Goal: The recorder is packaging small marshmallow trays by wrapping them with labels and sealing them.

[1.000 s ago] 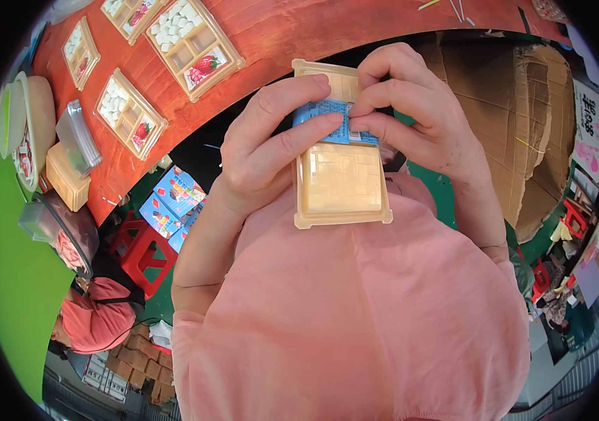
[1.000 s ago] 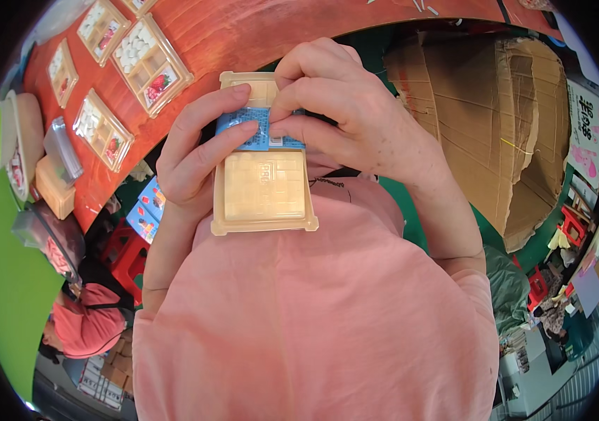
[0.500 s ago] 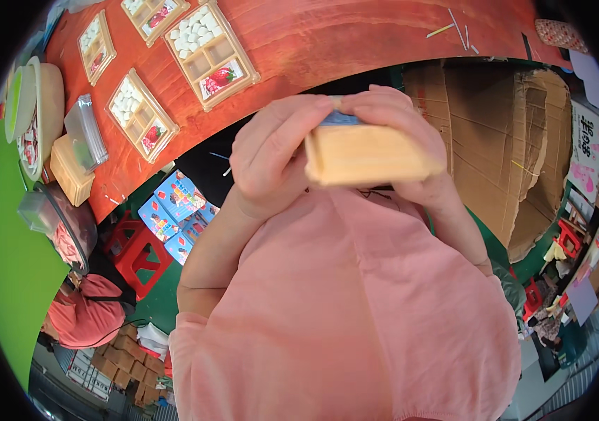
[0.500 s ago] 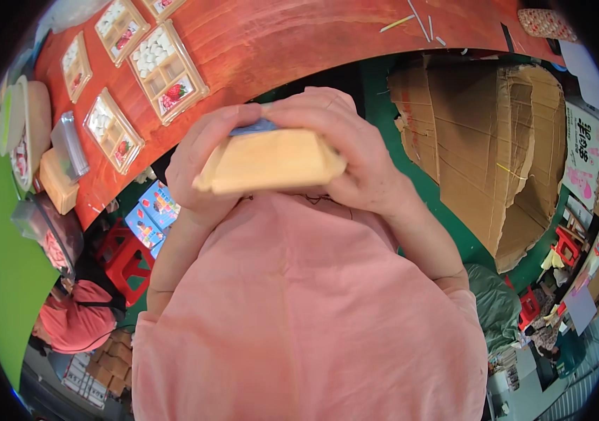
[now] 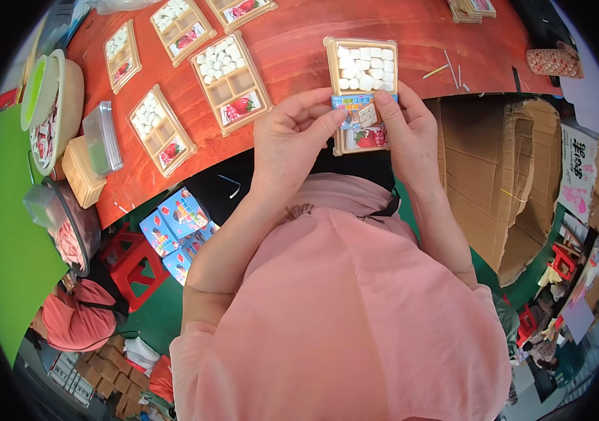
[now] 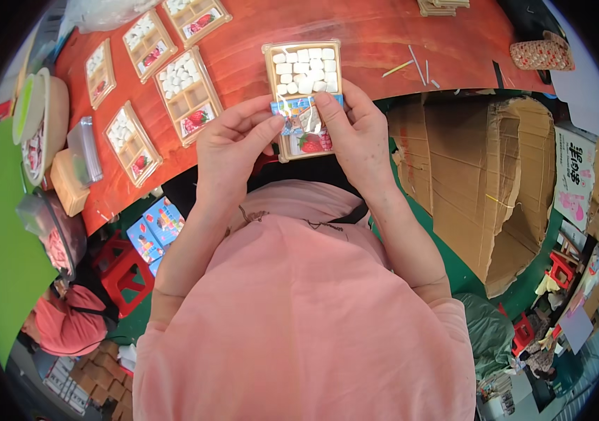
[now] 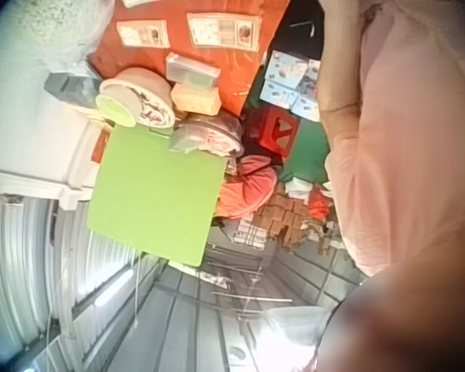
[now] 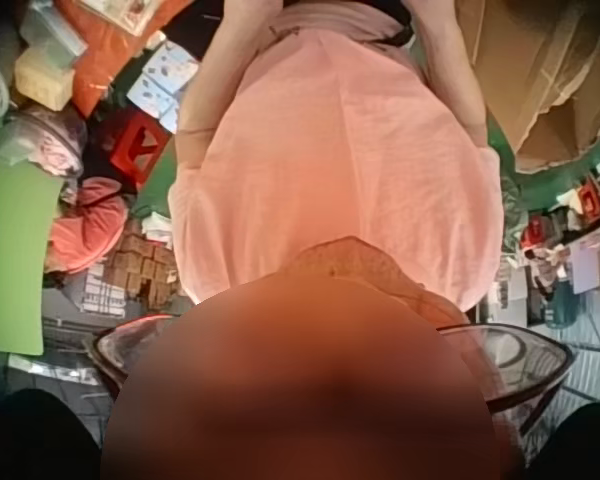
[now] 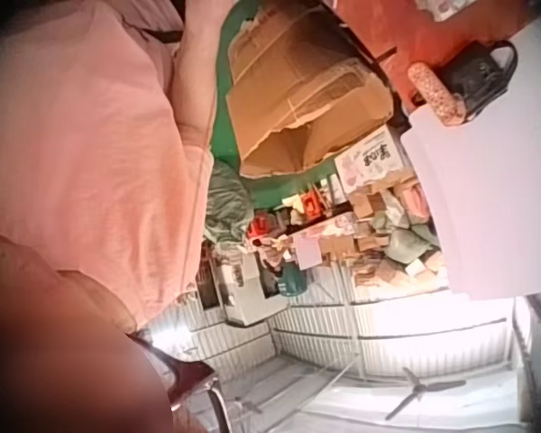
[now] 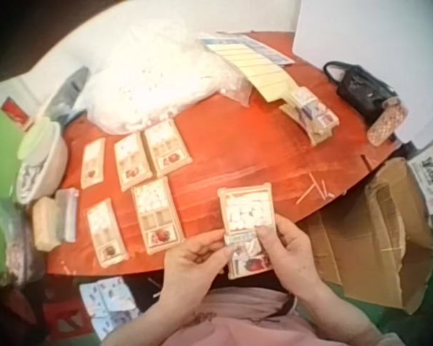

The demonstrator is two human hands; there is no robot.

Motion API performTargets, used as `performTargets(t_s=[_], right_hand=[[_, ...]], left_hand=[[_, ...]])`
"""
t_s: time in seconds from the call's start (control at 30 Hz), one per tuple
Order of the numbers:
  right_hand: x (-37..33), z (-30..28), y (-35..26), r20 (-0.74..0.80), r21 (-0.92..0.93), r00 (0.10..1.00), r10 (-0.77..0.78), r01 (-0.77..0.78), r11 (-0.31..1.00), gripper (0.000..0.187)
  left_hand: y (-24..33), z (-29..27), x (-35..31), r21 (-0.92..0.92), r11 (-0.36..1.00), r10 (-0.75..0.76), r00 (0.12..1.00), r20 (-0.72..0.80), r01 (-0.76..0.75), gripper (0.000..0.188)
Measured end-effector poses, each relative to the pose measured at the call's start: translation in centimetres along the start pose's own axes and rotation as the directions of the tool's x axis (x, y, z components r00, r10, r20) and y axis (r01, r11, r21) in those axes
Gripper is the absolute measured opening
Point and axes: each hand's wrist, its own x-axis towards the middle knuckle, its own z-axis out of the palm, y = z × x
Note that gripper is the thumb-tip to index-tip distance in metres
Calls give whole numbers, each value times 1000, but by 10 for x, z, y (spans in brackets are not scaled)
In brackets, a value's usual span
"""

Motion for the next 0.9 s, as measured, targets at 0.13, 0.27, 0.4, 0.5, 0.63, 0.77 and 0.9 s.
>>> performTargets(t_s=[0.13,0.27,0.4,0.5,0.63,0.77,0.9], right_hand=[[6,3,0,4,9,999,-46,46,999,38],[6,7,4,10,-85,991,-134,134,987,37],[7,6,3,29,39,986,-163,162,986,38],[9,-1,3,37,235,981,-190,176,956,37],[9,-19,11,163,399,967,-197,118,910,38],[15,-32,25,329,433,892,-310,149,889,39],[30,-32,20,526,557,654,-544,218,801,33]], left_hand=[[-11,13,6,-66,993,92,995,-24,-94,30],[-16,20,4,-5,989,147,988,-49,-148,33],[-3,19,1,-236,969,67,997,-40,-75,33],[7,10,-4,-296,954,58,998,32,-46,33],[17,6,-14,-203,978,70,985,157,-37,24],[20,-5,-8,-102,980,192,944,267,-171,19],[27,-11,-8,14,937,321,876,360,-349,21]])
